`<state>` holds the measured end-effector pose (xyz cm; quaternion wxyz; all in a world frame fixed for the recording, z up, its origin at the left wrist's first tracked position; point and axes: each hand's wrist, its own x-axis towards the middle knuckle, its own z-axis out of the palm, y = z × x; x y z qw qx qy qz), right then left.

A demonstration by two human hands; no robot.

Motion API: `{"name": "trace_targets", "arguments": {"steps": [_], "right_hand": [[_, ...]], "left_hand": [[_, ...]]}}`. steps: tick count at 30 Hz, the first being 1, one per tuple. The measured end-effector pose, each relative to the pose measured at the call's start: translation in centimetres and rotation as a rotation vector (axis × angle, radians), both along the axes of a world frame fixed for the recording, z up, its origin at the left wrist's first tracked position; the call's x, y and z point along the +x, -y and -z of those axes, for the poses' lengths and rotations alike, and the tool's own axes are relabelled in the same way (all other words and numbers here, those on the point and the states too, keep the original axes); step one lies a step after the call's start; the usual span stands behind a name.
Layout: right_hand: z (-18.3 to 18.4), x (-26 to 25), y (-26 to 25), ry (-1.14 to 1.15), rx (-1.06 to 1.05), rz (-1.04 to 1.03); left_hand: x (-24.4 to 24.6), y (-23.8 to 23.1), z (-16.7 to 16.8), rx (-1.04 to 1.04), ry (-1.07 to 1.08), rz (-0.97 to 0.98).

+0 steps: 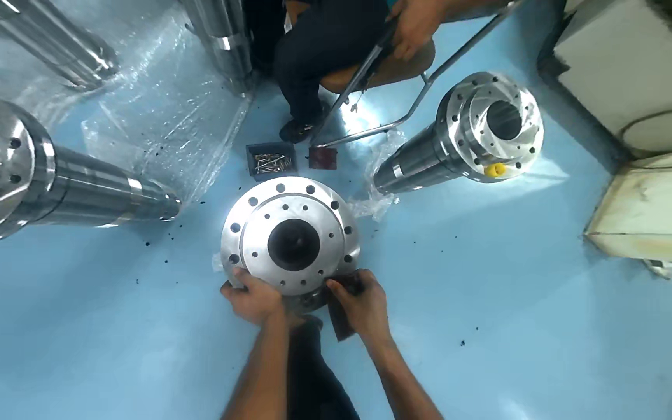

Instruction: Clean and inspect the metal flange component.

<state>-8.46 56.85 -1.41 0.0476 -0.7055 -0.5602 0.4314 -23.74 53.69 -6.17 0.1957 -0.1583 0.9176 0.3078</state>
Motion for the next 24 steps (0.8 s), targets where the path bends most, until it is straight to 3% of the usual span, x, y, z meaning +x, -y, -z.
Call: {"name": "trace_targets", "arguments": {"steps": [20,24], "right_hand": [[0.2,-2.4,0.4,-0.087,-0.115,0.199],[0.7,-2.2,0.5,-0.134,-0.044,0.266]], "left_hand": [[-0.1,-0.2,0.1,-0.017,-0.02,0.008],[0.2,0.0,0.0,0.003,-0.012,0.004]]}}
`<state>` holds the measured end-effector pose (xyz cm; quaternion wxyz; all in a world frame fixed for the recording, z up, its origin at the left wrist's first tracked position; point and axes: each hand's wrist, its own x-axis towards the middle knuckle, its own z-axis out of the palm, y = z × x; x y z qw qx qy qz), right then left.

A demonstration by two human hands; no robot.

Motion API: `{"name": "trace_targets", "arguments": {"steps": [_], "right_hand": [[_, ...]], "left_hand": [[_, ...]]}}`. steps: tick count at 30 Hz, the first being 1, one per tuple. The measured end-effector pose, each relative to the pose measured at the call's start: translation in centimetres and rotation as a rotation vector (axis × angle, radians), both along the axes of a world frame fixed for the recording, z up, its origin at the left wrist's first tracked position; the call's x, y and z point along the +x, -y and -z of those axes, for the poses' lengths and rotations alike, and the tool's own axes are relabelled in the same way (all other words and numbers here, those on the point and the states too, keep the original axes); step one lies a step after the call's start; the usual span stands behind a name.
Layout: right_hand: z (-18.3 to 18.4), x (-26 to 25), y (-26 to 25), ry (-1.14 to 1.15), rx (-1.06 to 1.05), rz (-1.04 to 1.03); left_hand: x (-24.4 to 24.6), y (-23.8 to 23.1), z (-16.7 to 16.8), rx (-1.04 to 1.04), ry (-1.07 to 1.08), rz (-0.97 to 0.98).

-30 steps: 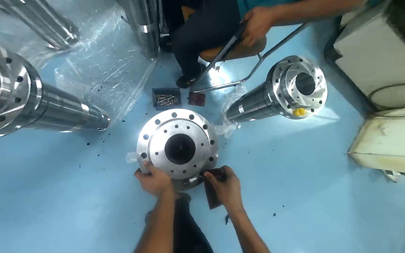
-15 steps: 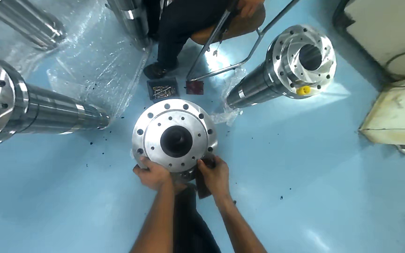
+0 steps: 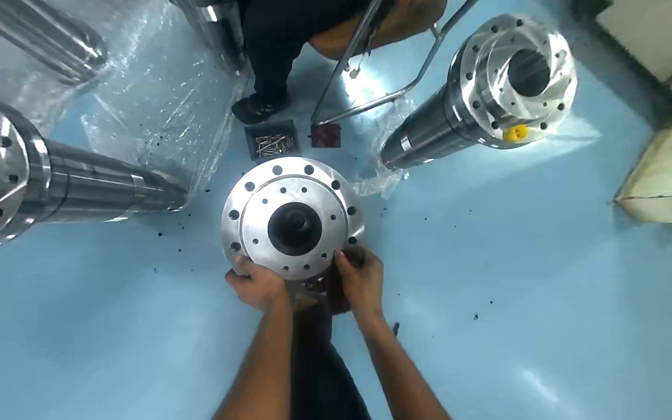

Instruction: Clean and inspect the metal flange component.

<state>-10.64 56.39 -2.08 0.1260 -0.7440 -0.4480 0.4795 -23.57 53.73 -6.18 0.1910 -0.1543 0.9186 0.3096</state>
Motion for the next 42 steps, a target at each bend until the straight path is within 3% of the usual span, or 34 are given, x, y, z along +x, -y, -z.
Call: {"name": "trace_targets", "arguments": {"steps": [4,9,21,42], "right_hand": [[0.0,-0.3,1.0,-0.01,-0.052,-0.058],[0.1,-0.6,0.5,-0.039,-0.015,0.036],[0.3,-0.1,1.1,0.003,0.02,-0.022],[1.0,-0.1,1.7,-0.001,0.012,0.072]], "left_hand": [[-0.2,-0.2,0.2,-0.014,-0.014,0.001],[-0.2,0.0,0.3,-0.003,0.0,-0.027],[-0.3,0.0,0.4,-0.014,-0.001,-0.015],[-0.5,0.0,-0.2,-0.053,0.035,0.04]]}}
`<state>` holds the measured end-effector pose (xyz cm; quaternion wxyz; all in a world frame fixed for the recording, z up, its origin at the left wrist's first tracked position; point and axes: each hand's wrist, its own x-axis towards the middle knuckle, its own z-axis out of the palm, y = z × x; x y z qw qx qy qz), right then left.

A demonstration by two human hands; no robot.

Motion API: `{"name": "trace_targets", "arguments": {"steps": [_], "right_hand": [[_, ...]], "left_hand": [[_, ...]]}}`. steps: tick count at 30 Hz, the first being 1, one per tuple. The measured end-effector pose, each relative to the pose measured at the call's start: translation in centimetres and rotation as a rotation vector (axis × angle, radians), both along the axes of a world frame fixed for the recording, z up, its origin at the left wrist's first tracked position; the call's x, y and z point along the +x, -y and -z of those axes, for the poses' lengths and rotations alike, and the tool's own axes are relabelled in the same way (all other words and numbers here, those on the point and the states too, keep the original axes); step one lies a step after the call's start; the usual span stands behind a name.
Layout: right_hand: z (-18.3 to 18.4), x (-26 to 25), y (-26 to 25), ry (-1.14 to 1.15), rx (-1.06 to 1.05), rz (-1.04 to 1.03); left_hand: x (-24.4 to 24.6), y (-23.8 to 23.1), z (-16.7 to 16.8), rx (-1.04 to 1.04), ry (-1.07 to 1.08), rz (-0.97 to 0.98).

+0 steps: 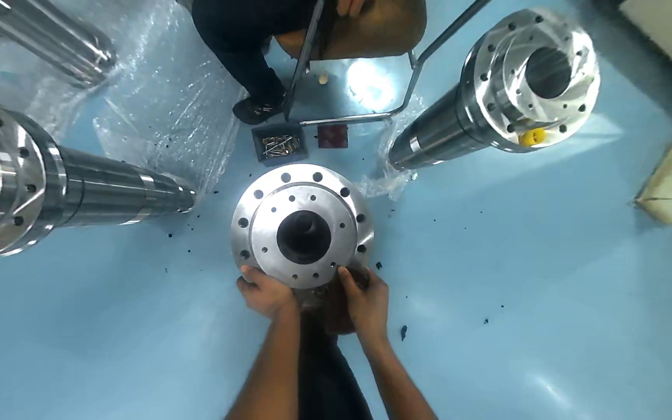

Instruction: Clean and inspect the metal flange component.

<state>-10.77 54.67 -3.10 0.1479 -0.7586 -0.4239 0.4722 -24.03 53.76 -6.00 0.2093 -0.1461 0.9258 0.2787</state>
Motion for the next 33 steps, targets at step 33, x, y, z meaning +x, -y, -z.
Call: {"name": "trace_targets", "arguments": {"steps": [33], "right_hand": [[-0.2,-1.1,0.3,0.018,-0.017,0.084]], "left_hand": [[0.1,0.6,0.1,-0.012,-0.014,0.065]]}}
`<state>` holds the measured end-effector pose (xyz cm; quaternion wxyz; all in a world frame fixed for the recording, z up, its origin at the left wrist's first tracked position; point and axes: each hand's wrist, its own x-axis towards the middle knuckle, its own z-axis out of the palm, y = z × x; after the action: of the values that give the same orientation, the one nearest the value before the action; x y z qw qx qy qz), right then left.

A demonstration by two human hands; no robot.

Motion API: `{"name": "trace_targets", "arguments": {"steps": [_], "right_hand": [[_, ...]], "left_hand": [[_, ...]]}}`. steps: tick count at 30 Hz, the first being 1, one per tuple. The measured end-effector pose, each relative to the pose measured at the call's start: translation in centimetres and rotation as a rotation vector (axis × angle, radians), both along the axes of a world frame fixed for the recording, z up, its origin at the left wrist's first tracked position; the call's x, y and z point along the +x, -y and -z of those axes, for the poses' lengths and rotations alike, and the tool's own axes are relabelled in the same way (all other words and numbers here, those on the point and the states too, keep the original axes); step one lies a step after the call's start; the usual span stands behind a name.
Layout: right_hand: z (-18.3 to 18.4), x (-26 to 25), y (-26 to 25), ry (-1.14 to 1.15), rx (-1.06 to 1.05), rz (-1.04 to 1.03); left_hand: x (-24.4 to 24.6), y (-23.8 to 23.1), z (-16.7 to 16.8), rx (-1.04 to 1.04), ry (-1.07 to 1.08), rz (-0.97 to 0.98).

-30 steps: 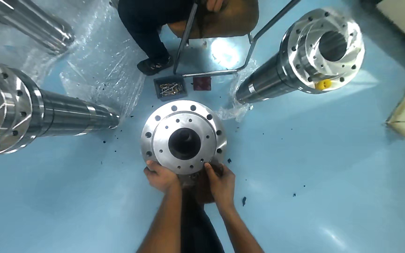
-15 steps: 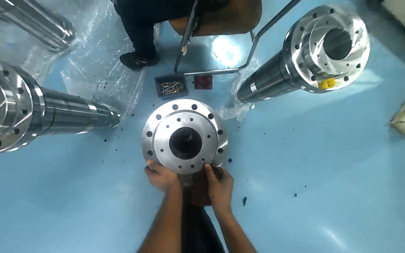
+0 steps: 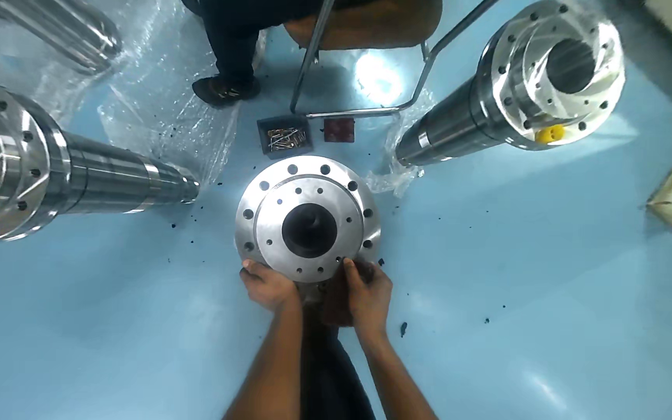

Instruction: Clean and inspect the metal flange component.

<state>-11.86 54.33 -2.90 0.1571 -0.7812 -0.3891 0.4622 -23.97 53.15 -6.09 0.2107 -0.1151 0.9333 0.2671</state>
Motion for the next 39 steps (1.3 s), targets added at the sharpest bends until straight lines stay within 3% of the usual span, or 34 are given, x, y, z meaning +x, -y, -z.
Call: {"name": "trace_targets", "arguments": {"steps": [5,15,39], "right_hand": [[-0.2,0.2,0.4,0.06,0.034,-0.054],[-1.6,0.3,-1.0,0.299,0.137,-0.393],[-2.2,0.5,-1.7,0.405,0.158,-0.516]], "left_hand": [[-0.1,0.0,0.6,0.009,-0.044,-0.014],[-0.1,0.2,0.2,0.007,-0.016,0.022],[-0.1,0.0,-0.4,0.004,0.024,0.02]]}}
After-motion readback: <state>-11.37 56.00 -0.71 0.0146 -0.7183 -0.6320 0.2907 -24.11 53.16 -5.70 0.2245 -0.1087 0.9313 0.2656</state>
